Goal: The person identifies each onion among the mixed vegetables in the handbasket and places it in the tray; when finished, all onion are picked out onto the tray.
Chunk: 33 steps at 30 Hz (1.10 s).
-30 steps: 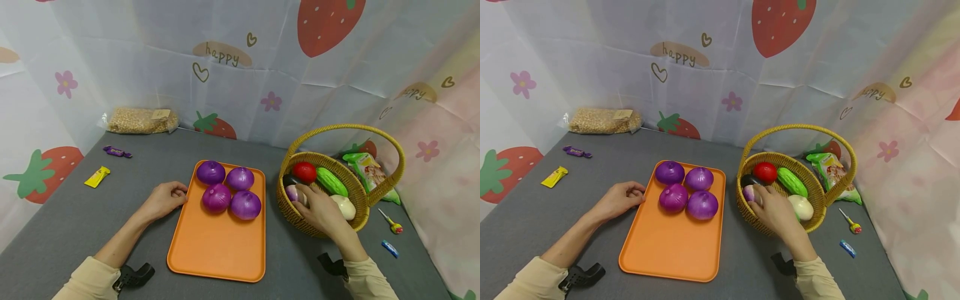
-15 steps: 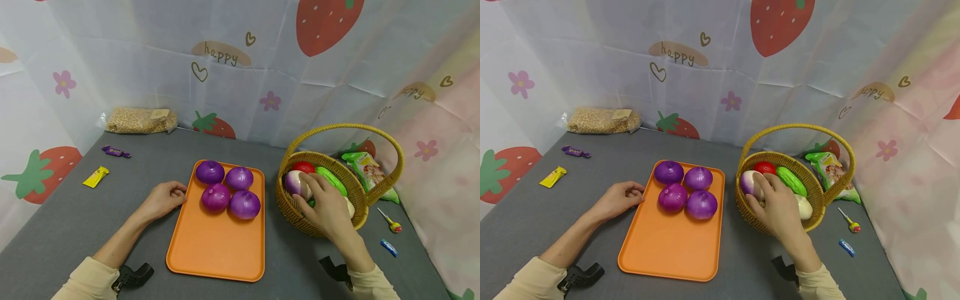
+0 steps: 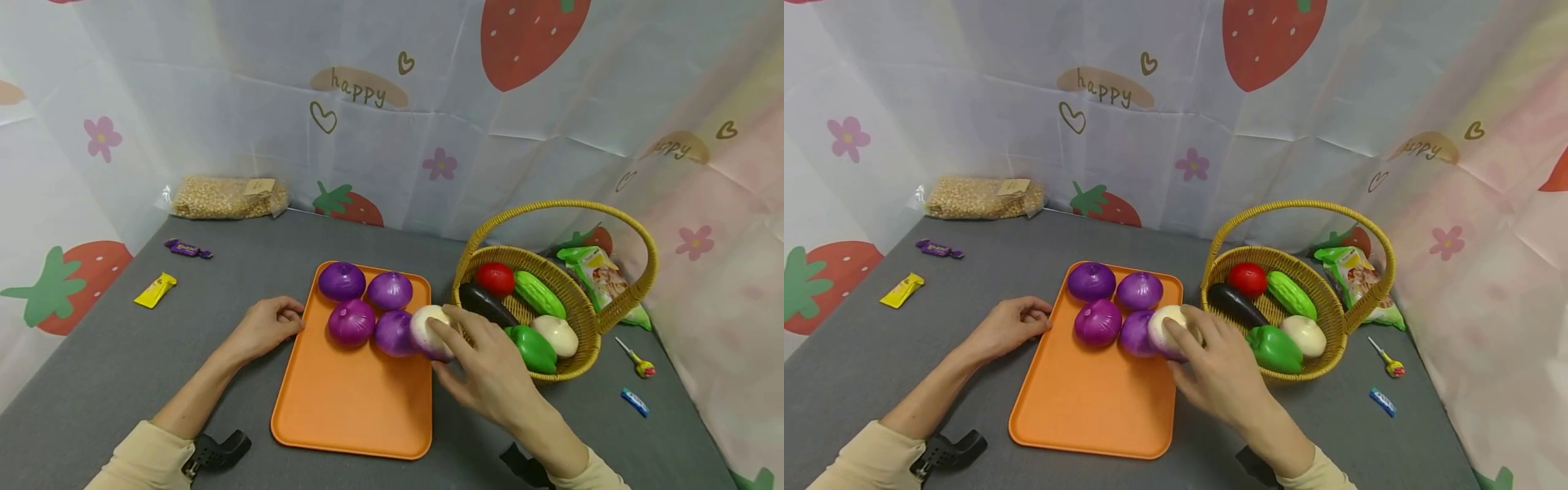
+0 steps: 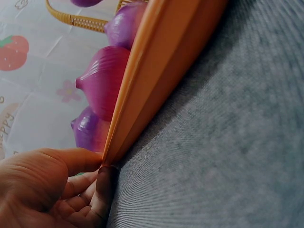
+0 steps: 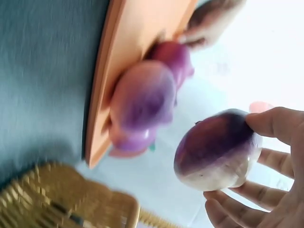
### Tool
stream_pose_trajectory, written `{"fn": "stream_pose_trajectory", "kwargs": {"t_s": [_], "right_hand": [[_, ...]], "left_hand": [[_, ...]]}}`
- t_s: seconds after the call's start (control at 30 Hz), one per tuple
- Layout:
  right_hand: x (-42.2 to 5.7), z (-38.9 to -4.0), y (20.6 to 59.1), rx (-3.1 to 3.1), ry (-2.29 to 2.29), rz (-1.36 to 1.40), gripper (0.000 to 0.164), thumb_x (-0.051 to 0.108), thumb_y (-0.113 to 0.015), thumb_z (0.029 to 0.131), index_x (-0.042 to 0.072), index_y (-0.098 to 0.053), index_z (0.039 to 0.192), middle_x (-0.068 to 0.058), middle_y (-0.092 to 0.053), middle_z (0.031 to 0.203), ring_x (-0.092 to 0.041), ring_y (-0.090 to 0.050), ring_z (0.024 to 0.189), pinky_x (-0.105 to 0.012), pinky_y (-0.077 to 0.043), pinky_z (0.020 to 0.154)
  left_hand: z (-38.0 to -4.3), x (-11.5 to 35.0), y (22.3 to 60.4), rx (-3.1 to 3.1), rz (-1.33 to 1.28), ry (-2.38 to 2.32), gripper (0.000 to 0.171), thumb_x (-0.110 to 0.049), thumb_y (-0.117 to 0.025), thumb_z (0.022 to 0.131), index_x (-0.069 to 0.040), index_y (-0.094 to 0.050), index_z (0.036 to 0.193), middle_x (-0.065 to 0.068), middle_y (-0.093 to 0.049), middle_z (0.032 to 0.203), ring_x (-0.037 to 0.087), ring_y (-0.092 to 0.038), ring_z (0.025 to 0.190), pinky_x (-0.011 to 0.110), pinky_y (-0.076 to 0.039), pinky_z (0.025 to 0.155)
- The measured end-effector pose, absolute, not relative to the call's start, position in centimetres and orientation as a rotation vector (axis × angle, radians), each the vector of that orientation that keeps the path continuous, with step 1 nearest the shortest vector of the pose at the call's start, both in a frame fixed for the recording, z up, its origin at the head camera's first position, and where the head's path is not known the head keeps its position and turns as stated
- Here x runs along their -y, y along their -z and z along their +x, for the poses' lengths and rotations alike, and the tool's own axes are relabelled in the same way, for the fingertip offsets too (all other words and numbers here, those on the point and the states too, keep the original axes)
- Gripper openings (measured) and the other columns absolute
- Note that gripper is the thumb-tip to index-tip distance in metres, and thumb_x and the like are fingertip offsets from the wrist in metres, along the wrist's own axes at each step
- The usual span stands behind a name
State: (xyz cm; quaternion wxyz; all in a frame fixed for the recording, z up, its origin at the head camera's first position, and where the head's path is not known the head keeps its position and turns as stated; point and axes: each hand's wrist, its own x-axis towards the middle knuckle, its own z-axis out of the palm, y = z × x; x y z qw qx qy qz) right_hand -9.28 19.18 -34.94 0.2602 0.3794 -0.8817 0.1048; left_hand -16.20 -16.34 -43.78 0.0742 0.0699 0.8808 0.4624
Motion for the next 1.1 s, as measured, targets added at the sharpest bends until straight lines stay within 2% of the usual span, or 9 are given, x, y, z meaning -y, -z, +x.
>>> {"fn": "stream_pose_trajectory", "kwargs": {"t_s": [0.13, 0.27, 0.4, 0.53, 0.87, 1.1], "right_hand": [[-17.9, -8.6, 35.9, 2.370, -0.247, 1.140, 0.060, 0.021, -0.081, 0.068, 0.017, -0.061, 0.124, -0.012, -0.060, 0.126, -0.025, -0.063, 0.098, -0.040, -0.054, 0.080], [-16.8, -7.9, 37.0, 2.391, -0.198, 1.212, 0.061, 0.024, -0.081, 0.068, 0.020, -0.060, 0.124, -0.010, -0.060, 0.127, -0.024, -0.062, 0.106, -0.039, -0.055, 0.082], [-16.0, -7.4, 37.8, 2.441, -0.156, 1.274, 0.058, 0.027, -0.080, 0.071, 0.022, -0.060, 0.125, -0.009, -0.058, 0.129, -0.025, -0.060, 0.112, -0.037, -0.054, 0.088], [-15.5, -7.2, 38.5, 2.450, -0.106, 1.353, 0.055, 0.025, -0.080, 0.074, 0.023, -0.060, 0.125, -0.009, -0.058, 0.129, -0.025, -0.059, 0.115, -0.036, -0.053, 0.087], [-15.0, -7.1, 39.3, 2.419, 0.000, 1.412, 0.049, 0.022, -0.081, 0.073, 0.024, -0.064, 0.118, -0.008, -0.060, 0.125, -0.025, -0.058, 0.116, -0.034, -0.053, 0.090], [-15.0, -7.2, 39.1, 2.401, -0.084, 1.424, 0.036, 0.021, -0.072, 0.081, 0.023, -0.067, 0.117, -0.011, -0.061, 0.120, -0.026, -0.061, 0.111, -0.034, -0.057, 0.082]], "left_hand": [[-16.2, 16.4, 43.9, -2.649, 0.210, -1.375, 0.027, -0.014, -0.063, 0.088, 0.000, -0.066, 0.111, 0.008, -0.069, 0.087, 0.012, -0.059, 0.071, 0.025, -0.047, 0.067], [-16.2, 16.5, 43.9, -2.653, 0.216, -1.368, 0.027, -0.014, -0.063, 0.088, 0.000, -0.066, 0.111, 0.008, -0.069, 0.088, 0.013, -0.060, 0.072, 0.026, -0.047, 0.068], [-16.2, 16.4, 44.0, -2.644, 0.212, -1.377, 0.027, -0.014, -0.063, 0.088, -0.001, -0.066, 0.111, 0.008, -0.069, 0.088, 0.012, -0.060, 0.072, 0.025, -0.047, 0.068], [-16.2, 16.4, 44.0, -2.638, 0.212, -1.382, 0.027, -0.014, -0.063, 0.088, 0.000, -0.066, 0.111, 0.009, -0.069, 0.088, 0.011, -0.059, 0.071, 0.024, -0.047, 0.067], [-16.3, 16.5, 43.9, -2.648, 0.205, -1.361, 0.029, -0.015, -0.063, 0.088, 0.000, -0.065, 0.113, 0.009, -0.069, 0.089, 0.013, -0.060, 0.072, 0.027, -0.048, 0.068], [-16.2, 16.4, 43.7, -2.640, 0.217, -1.370, 0.029, -0.015, -0.063, 0.088, 0.001, -0.065, 0.113, 0.009, -0.069, 0.089, 0.011, -0.059, 0.071, 0.025, -0.047, 0.067]]}}
